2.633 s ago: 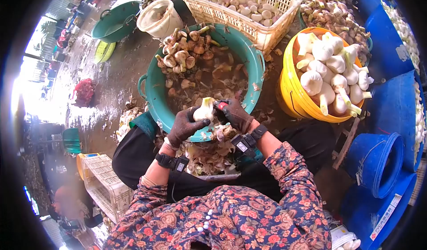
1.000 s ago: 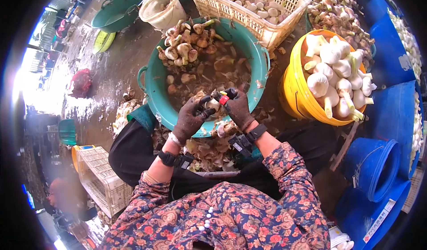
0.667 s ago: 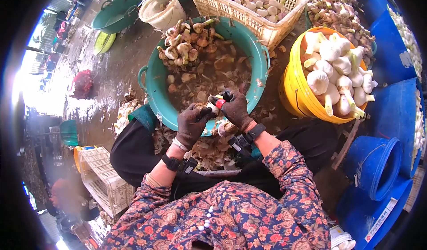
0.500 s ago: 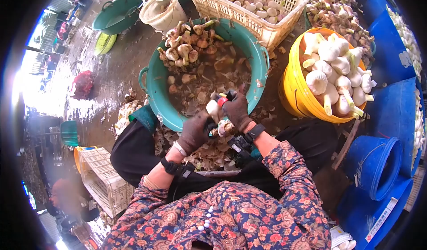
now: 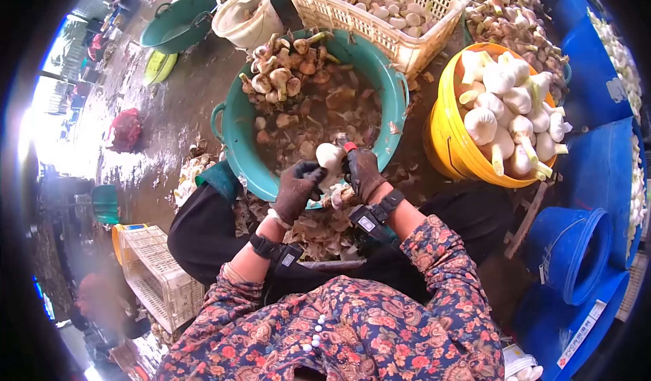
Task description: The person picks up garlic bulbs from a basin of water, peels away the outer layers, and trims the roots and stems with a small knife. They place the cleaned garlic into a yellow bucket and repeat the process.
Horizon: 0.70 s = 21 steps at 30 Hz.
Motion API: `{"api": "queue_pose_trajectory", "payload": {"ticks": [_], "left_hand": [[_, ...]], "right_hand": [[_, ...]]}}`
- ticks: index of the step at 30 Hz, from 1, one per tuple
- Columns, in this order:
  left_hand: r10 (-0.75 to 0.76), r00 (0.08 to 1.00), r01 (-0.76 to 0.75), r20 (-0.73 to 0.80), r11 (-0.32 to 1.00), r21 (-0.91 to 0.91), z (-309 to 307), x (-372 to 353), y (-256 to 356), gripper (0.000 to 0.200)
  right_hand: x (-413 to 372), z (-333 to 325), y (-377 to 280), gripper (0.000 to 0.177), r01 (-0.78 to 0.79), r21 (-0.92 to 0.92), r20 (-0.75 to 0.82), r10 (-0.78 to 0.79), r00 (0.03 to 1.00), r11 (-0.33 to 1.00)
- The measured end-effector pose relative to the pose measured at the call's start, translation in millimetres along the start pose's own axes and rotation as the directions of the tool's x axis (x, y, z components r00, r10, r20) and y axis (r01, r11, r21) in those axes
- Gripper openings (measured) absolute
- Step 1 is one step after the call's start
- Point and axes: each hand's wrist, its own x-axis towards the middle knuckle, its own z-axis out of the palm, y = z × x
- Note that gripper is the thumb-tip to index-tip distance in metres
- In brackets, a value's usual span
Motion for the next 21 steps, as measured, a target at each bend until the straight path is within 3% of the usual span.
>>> {"api": "queue_pose_trajectory", "payload": {"ticks": [2, 3, 4, 5, 6, 7, 8, 10, 11, 13, 14, 16, 17, 18, 19, 20, 21], "left_hand": [[0.14, 0.985, -0.107, -0.098, 0.952, 0.285, -13, 12, -32, 0.025], [0.231, 0.973, -0.178, -0.025, 0.812, 0.555, -26, 9, -44, 0.025], [0.23, 0.973, -0.175, -0.029, 0.811, 0.558, -36, 3, -48, 0.025], [0.056, 0.985, -0.166, 0.166, 0.601, 0.782, -47, -3, -51, 0.025], [-0.175, 0.941, -0.221, 0.291, 0.332, 0.917, -54, -6, -51, 0.026], [-0.133, 0.946, -0.213, 0.295, 0.43, 0.878, -59, -6, -50, 0.032], [-0.138, 0.944, -0.215, 0.299, 0.429, 0.877, -60, -2, -49, 0.032], [-0.032, 0.989, -0.065, 0.141, 0.773, 0.631, -57, 5, -21, 0.032], [-0.032, 0.989, -0.065, 0.142, 0.777, 0.627, -50, 7, -8, 0.032], [0.383, 0.923, -0.34, 0.043, 0.756, 0.56, -28, 13, 7, 0.027], [0.378, 0.925, -0.338, 0.045, 0.76, 0.555, -18, 16, 3, 0.027], [0.617, 0.787, -0.548, 0.023, 0.681, 0.486, -6, 25, -9, 0.02], [0.65, 0.758, -0.549, 0.048, 0.597, 0.585, -9, 32, -18, 0.018], [0.649, 0.759, -0.548, 0.046, 0.599, 0.584, -14, 41, -25, 0.018], [0.55, 0.826, -0.45, -0.125, 0.777, 0.44, -20, 50, -28, 0.016], [0.406, 0.873, -0.34, -0.271, 0.904, 0.258, -29, 58, -31, 0.014], [0.321, 0.865, -0.127, -0.386, 0.883, 0.451, -45, 69, -27, 0.03]], "right_hand": [[14, -5, 15, 0.036, -0.005, 0.264, 0.145, -0.035, 0.989, 0.964], [0, -2, 0, 0.039, -0.1, 0.329, 0.162, 0.048, 0.986, 0.939], [-6, -3, -8, 0.039, -0.103, 0.329, 0.166, 0.05, 0.985, 0.939], [-8, -5, -15, 0.04, -0.192, 0.378, 0.266, 0.093, 0.959, 0.906], [-8, -7, -18, 0.041, -0.282, 0.418, 0.362, 0.126, 0.923, 0.864], [-6, -7, -16, 0.042, -0.287, 0.416, 0.35, 0.139, 0.927, 0.863], [-6, -8, -15, 0.042, -0.287, 0.421, 0.345, 0.141, 0.928, 0.861], [-6, -8, -10, 0.043, -0.293, 0.418, 0.327, 0.158, 0.932, 0.86], [-3, -7, -8, 0.043, -0.292, 0.413, 0.325, 0.161, 0.932, 0.862], [1, -7, -2, 0.043, -0.25, 0.39, 0.279, 0.145, 0.949, 0.886], [0, -7, 2, 0.043, -0.252, 0.389, 0.272, 0.15, 0.95, 0.886], [-9, -4, 7, 0.042, 0.085, 0.049, 0.209, -0.093, 0.973, 0.995], [-5, -6, 23, 0.042, 0.746, -0.4, 0.303, -0.691, 0.656, 0.533], [-6, -6, 18, 0.042, 0.745, -0.401, 0.304, -0.689, 0.658, 0.534], [-9, -7, 7, 0.043, 0.445, -0.24, 0.23, -0.395, 0.889, 0.863], [-12, -6, 0, 0.043, 0.033, -0.048, 0.228, -0.021, 0.973, 0.998], [-13, -3, -1, 0.044, -0.097, 0.038, 0.193, 0.087, 0.977, 0.995]]}}
